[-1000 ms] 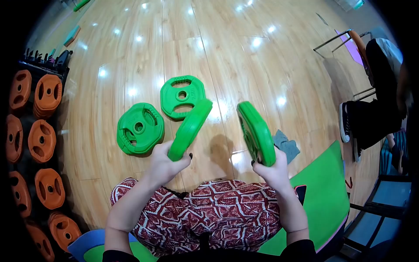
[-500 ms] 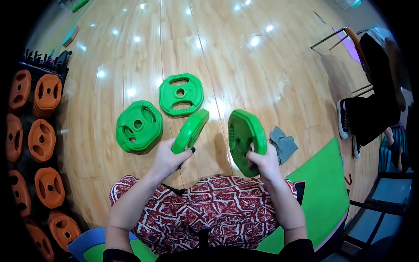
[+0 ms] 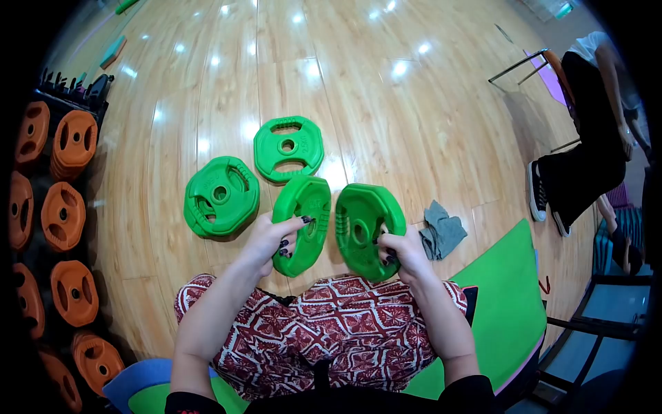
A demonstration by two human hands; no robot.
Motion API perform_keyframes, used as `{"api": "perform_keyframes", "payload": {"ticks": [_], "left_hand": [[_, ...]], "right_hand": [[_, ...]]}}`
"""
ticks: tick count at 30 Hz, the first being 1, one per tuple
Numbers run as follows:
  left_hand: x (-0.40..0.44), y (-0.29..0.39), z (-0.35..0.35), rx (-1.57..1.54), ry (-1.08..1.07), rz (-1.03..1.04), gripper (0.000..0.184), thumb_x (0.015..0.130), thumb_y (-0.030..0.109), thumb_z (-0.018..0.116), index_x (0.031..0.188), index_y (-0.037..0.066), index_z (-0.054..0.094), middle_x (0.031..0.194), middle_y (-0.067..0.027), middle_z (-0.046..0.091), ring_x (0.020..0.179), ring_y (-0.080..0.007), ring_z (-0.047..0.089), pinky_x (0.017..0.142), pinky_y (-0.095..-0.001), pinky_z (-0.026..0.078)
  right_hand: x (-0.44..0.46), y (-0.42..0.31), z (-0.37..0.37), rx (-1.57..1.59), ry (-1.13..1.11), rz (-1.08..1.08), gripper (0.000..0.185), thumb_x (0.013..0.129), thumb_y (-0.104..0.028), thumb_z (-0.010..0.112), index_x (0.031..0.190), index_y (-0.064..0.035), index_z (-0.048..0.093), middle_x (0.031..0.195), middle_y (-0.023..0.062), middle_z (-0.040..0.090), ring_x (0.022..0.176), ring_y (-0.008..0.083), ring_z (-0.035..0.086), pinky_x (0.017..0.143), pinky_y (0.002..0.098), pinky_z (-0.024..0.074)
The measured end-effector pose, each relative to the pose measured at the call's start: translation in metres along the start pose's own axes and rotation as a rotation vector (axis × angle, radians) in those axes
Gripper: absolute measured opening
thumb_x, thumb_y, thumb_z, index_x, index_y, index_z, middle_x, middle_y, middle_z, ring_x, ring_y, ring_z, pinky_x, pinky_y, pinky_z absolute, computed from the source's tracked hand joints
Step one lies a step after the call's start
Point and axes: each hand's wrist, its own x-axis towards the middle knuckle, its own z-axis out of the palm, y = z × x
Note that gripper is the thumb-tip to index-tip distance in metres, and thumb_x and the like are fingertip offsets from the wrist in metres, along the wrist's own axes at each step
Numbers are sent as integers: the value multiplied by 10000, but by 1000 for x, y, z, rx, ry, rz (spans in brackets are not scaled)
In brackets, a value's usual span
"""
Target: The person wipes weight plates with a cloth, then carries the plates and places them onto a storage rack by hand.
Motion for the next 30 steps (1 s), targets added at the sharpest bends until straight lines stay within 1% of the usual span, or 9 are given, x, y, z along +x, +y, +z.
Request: {"api": "perform_keyframes", "payload": {"ticks": [2, 7, 10, 13, 15, 17, 20, 25, 30], "left_hand": [[-2, 3, 0, 45, 11, 31, 151, 761, 109, 591, 688, 88, 461, 506, 55, 390, 383, -40, 354, 359, -196, 260], [4, 0, -28, 85, 125, 148, 139, 758, 104, 591, 703, 81, 466, 501, 53, 388, 381, -43, 352, 364, -194, 263], [5, 11, -35, -89, 250, 179, 121, 768, 109, 568, 703, 93, 467, 479, 53, 367, 365, -54, 334, 364, -209, 269], [15, 13, -43, -229, 255, 115, 121, 772, 99, 552, 695, 100, 459, 474, 54, 360, 364, -57, 328, 361, -217, 271], [19, 8, -36, -213, 219, 121, 128, 765, 86, 550, 689, 102, 449, 479, 52, 363, 370, -55, 329, 362, -222, 276], [22, 4, -27, -28, 188, 99, 121, 758, 74, 549, 687, 99, 454, 488, 48, 374, 382, -54, 344, 367, -221, 282], [25, -7, -18, 79, 140, 48, 108, 733, 59, 553, 681, 88, 463, 504, 40, 402, 392, -56, 362, 373, -217, 287], [30, -23, -5, 243, 91, 9, 109, 723, 48, 538, 674, 87, 449, 513, 39, 399, 399, -64, 376, 377, -221, 301], [33, -23, -5, 359, 80, 17, 97, 707, 57, 554, 649, 78, 479, 544, 18, 445, 426, -62, 401, 397, -219, 309]], "right_hand": [[1, -2, 2, 116, -56, 37, 146, 652, 41, 549, 702, -44, 442, 595, 9, 442, 420, 87, 414, 364, 222, 307], [6, 6, -11, -8, 60, -29, 132, 674, -8, 591, 685, -54, 468, 551, 12, 461, 413, 85, 424, 370, 224, 317], [9, 0, -19, -243, 169, -81, 197, 690, -120, 670, 654, -63, 485, 523, -7, 463, 418, 77, 439, 389, 215, 324], [14, -3, -20, -177, 187, -85, 209, 697, -121, 662, 607, -65, 482, 521, 1, 470, 413, 79, 437, 388, 224, 323], [18, -2, -18, -137, 179, -69, 179, 695, -103, 645, 617, -58, 490, 524, 7, 475, 414, 85, 439, 389, 228, 327], [20, -1, -16, -99, 179, -50, 148, 693, -84, 628, 628, -51, 499, 527, 13, 479, 416, 91, 442, 391, 232, 330], [23, 7, -13, -147, 138, 13, 69, 681, -44, 585, 686, -41, 516, 540, 8, 466, 412, 99, 442, 385, 233, 341], [27, 18, -10, -340, 82, 67, 104, 654, -78, 597, 681, -9, 523, 554, 25, 493, 457, 100, 463, 413, 250, 358], [38, 31, -12, -510, 3, -21, 144, 642, -103, 607, 698, 10, 537, 558, 17, 489, 492, 88, 440, 454, 257, 358]]}}
